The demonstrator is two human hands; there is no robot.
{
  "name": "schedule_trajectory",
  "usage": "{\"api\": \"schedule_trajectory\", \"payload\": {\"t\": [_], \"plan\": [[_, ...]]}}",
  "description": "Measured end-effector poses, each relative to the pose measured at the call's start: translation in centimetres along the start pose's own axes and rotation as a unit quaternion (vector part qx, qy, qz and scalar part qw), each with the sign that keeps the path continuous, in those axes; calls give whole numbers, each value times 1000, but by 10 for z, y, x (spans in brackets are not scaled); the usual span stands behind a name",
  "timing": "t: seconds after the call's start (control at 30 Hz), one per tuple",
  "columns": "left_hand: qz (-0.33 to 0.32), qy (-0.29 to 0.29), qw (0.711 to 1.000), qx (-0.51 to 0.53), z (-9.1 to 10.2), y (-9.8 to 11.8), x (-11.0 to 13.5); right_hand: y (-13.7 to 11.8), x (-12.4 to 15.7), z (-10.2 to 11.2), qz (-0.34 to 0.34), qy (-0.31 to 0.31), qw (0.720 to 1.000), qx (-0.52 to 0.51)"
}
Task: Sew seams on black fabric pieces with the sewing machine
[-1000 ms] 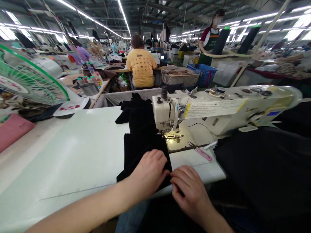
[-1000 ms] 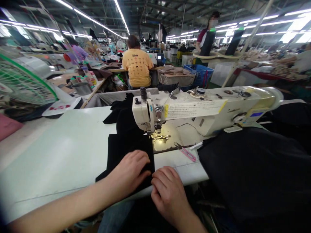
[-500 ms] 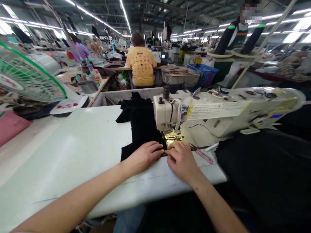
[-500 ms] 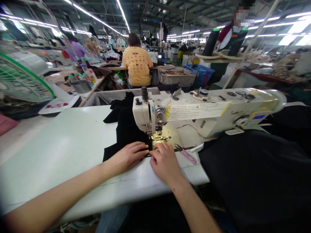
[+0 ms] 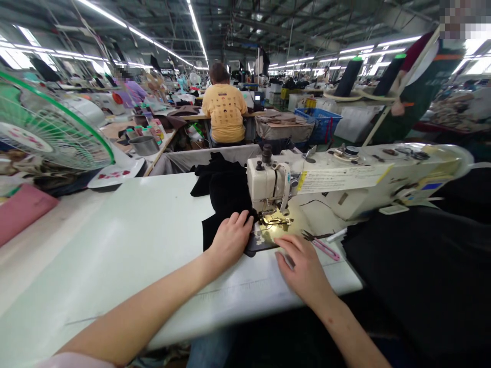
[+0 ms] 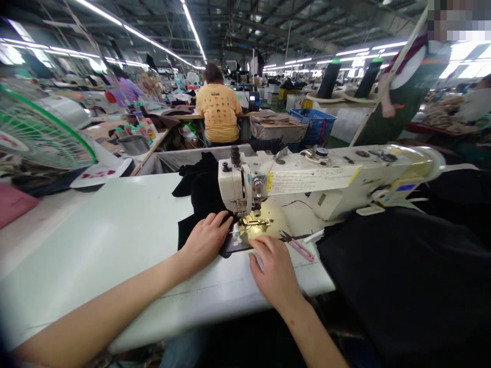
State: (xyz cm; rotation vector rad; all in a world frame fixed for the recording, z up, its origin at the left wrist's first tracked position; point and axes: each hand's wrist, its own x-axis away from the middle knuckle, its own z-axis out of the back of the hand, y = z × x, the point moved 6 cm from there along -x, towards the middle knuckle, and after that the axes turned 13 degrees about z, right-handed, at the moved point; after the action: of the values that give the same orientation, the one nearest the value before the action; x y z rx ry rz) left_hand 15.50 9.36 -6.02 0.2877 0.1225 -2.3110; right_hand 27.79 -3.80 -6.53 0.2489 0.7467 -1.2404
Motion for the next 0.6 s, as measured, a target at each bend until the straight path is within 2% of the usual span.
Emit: {"api": "schedule_trajectory", "payload": {"t": [0.1,0.2,0.27,0.37,0.47,0.53,0.6], "plan": [[90,-59,993,-55,-5,-5,17,-1,31,23,-2,38,999,6],[120,-117,983,-79,-13,-22,9,10,55,44,9,71,997,41],[127,-123,981,-75,-14,-43,-18,17,64,53,35,89,993,66],[157,-103,980,-67,-4,-85,-76,20,66,59,80,84,989,87],[201,-85,974,-67,7,-118,-127,21,62,75,65,72,988,116],[208,-81,973,-63,9,-122,-145,31,61,97,14,76,985,154],[179,-84,979,-52,4,-109,-144,49,64,121,-62,57,976,203]]}}
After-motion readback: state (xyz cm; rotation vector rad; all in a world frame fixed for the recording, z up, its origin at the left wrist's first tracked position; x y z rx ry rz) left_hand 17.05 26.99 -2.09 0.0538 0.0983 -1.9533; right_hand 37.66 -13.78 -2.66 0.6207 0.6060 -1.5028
